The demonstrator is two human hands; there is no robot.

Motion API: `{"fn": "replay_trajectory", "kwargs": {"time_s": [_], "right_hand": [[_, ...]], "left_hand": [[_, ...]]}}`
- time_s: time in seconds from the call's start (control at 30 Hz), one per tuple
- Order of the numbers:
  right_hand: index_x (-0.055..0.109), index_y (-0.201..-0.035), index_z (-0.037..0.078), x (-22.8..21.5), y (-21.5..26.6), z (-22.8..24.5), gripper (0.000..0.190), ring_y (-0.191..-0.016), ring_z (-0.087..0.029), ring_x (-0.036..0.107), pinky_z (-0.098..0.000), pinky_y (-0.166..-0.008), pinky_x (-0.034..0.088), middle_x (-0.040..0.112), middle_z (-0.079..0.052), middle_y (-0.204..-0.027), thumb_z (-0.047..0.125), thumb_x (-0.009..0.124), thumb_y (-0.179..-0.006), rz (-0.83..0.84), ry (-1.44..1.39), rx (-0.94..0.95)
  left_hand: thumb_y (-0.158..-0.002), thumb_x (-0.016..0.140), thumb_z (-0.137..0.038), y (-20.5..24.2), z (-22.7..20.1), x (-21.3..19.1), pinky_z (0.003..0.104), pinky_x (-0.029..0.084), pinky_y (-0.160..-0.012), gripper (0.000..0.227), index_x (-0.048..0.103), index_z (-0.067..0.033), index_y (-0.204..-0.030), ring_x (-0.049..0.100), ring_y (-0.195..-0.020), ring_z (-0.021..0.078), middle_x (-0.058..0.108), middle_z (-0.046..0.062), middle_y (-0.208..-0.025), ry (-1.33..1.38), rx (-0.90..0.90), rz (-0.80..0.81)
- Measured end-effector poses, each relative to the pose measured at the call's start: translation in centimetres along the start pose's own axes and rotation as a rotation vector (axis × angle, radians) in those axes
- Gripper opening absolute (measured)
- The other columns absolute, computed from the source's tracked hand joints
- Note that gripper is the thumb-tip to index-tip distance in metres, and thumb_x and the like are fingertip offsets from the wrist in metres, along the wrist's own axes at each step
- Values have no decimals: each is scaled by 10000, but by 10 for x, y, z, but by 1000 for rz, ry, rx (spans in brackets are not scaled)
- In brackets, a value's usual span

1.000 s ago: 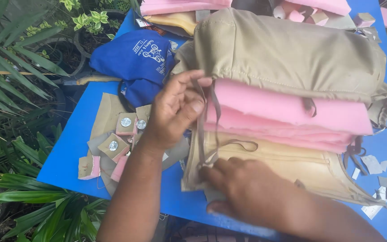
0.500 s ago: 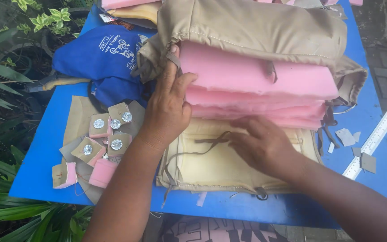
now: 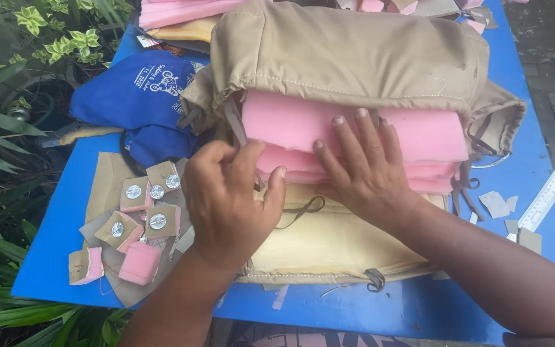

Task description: Stuffing layers of pink foam into a beige leather bag cover on a workbench.

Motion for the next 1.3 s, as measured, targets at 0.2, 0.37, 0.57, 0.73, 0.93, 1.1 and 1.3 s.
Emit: {"fn": "replay_trajectory", "kwargs": {"time_s": [0.2,0.37,0.57,0.73,0.93,1.1,1.3], "right_hand": [[500,-1463,146,6,-1,7,469,-1284,-469,621,-614,-950,523,610,-228,-1417,447,440,-1109,-31,28,62],[489,-1490,173,13,0,5,528,-1280,-430,639,-590,-921,534,607,-197,-1432,496,303,-1116,-50,88,56],[575,-1355,177,11,-19,-3,422,-1196,-407,656,-566,-900,538,637,-186,-1346,222,462,-951,-148,113,53],[547,-1400,169,12,-9,6,366,-1203,-406,671,-574,-924,546,636,-187,-1368,229,480,-1045,-171,101,61],[554,-1253,129,16,2,10,296,-1114,-431,626,-631,-867,497,591,-230,-1227,123,493,-963,-299,-22,132],[625,-1010,65,-12,-15,5,147,-1065,-434,623,-583,-854,501,615,-221,-1075,28,486,-977,-264,-15,98],[669,-1083,87,-13,-23,4,194,-1093,-398,684,-566,-865,539,664,-208,-1131,82,494,-1001,-228,28,113]], "left_hand": [[-752,782,-409,46,-65,72,452,499,-748,389,665,-137,-1005,621,-856,313,631,77,-925,585,206,645],[-680,814,-393,112,-107,106,497,511,-654,394,694,-167,-981,623,-742,340,570,88,-847,485,469,805],[-746,713,-259,149,-126,124,465,524,-511,171,699,-131,-859,662,-666,324,639,38,-812,521,632,869],[-845,540,-304,115,-116,113,517,523,-615,290,786,-214,-970,677,-799,339,678,27,-866,528,445,1178],[-764,728,-101,-10,-102,78,405,504,-654,299,740,-127,-1062,640,-969,299,594,53,-1041,300,544,-85],[-832,805,-202,-84,-85,93,479,495,-921,257,700,-168,-1065,594,-1171,325,652,70,-1186,-50,467,-40],[-951,672,-139,-80,-71,93,354,442,-651,88,607,-144,-892,559,-702,210,562,4,-797,23,464,-213]]}}
Point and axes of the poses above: each hand's wrist, its own y-axis away from the middle knuckle, its own x-axis out of the palm, z = x × y, the point moved 8 cm from there along -y, towards the middle knuckle
